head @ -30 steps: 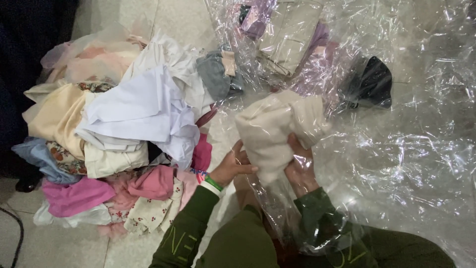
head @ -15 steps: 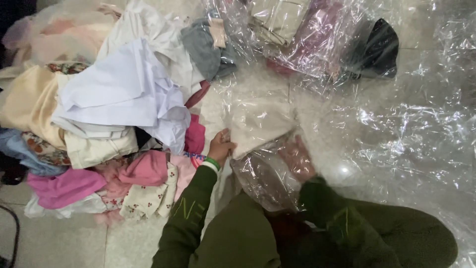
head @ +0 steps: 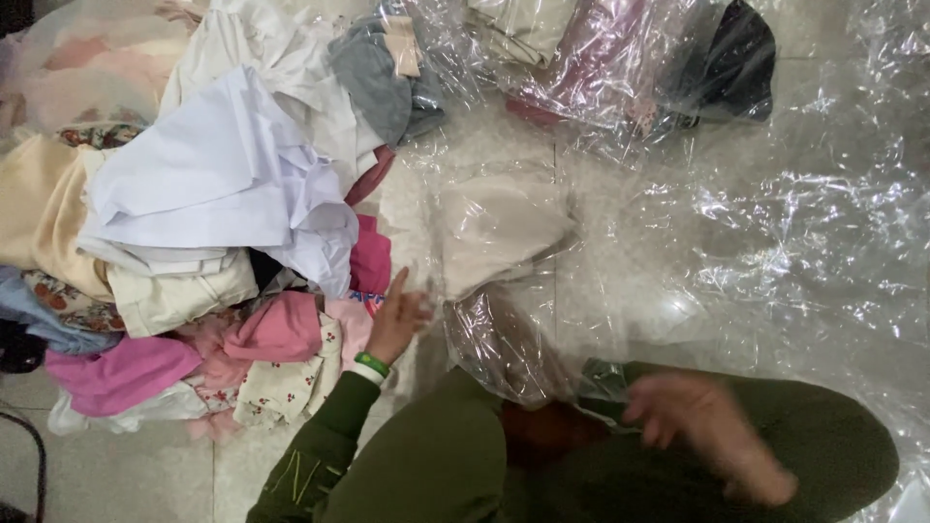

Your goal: The person folds several items of clothing and places each one into an individual plastic bag on the floor.

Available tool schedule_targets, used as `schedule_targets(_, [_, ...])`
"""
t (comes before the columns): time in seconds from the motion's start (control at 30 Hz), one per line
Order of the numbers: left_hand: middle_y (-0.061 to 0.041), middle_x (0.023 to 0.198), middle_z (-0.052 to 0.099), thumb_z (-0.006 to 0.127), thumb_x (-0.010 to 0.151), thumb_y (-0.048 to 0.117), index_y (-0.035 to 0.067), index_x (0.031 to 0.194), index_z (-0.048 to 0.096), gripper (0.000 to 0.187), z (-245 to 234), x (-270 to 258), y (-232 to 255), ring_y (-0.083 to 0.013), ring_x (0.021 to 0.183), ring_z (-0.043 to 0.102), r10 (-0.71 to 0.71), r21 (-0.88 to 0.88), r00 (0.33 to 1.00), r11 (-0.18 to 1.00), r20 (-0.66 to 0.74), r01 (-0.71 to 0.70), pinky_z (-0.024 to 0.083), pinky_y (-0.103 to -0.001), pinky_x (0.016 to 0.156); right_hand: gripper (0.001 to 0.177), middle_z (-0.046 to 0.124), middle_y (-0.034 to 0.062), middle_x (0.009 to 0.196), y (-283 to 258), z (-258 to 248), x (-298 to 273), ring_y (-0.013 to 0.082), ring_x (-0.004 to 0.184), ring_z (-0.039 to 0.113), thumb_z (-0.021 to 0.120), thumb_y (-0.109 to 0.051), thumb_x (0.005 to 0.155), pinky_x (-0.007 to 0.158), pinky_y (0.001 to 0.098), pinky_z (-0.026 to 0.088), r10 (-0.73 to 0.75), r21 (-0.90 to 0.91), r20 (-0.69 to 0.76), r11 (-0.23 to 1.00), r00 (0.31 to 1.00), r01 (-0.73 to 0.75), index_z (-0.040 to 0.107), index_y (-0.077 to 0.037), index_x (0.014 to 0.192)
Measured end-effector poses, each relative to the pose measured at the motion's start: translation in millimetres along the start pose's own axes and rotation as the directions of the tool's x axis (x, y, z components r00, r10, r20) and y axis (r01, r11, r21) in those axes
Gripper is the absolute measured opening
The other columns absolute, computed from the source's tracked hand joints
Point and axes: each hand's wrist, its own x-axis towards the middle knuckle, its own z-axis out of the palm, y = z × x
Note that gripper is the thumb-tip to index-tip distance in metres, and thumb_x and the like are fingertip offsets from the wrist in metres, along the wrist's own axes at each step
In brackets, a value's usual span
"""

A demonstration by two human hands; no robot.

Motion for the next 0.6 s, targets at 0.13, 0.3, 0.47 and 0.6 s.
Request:
schedule_targets(0.13, [-0.021, 0.137, 0.055, 0.059, 0.094, 0.014, 0.023, 0.149, 0.039, 0.059, -16.1, 10.9, -34.3, -0.0341, 0.099, 0.061, 0.582, 0.649, 0.809, 0.588, 0.075, -0.483, 0.050, -0.046, 0.069, 0.045, 0.078, 0.0133, 0.111, -35.4, -7.0, 50.3, 0.0288, 0.096, 0.073, 0.050, -0.042, 0.101, 0.088, 0.0421, 0.060, -0.070, -0.322, -0.221, 0.947, 0.973, -0.005, 0.072, -0.009, 0.121])
schedule_targets(0.3, [-0.009, 0.130, 0.057, 0.054, 0.102, 0.009, 0.030, 0.120, 0.067, 0.030, 10.0, 43.6, -44.8, -0.0302, 0.091, 0.067, 0.885, 0.686, 0.356, 0.059, 0.300, -0.726, 0.053, -0.042, 0.068, 0.042, 0.067, 0.0247, 0.117, 10.1, 15.4, 170.7, 0.0351, 0.095, 0.070, 0.060, -0.014, 0.101, 0.083, 0.0479, 0.059, 0.023, 0.357, -0.035, 0.934, 0.999, -0.009, 0.043, -0.001, 0.137])
schedule_targets(0.47, [-0.001, 0.108, 0.059, 0.055, 0.100, 0.009, 0.026, 0.092, 0.061, 0.019, -20.6, 120.9, -73.3, -0.0239, 0.087, 0.062, 0.904, 0.792, 0.316, -0.039, 0.288, -0.610, 0.050, -0.039, 0.072, 0.030, 0.062, 0.0097, 0.081, -48.3, -0.7, 141.9, 0.0215, 0.066, 0.066, 0.068, 0.002, 0.090, 0.056, 0.0296, 0.052, -0.146, 0.425, -0.089, 0.889, 0.985, 0.171, 0.052, -0.006, 0.113])
schedule_targets(0.6, [-0.010, 0.107, 0.076, 0.080, 0.090, 0.023, 0.011, 0.096, 0.078, 0.013, -80.9, 42.9, 106.2, -0.0311, 0.112, 0.068, 0.907, 0.240, 0.371, 0.412, -0.198, -0.879, 0.051, -0.041, 0.101, 0.025, 0.070, 0.0032, 0.088, -122.0, -38.7, 88.5, 0.0141, 0.080, 0.073, 0.061, 0.000, 0.097, 0.081, 0.0377, 0.063, -0.480, 0.604, -0.064, 0.679, 0.875, 0.417, 0.069, -0.009, 0.118])
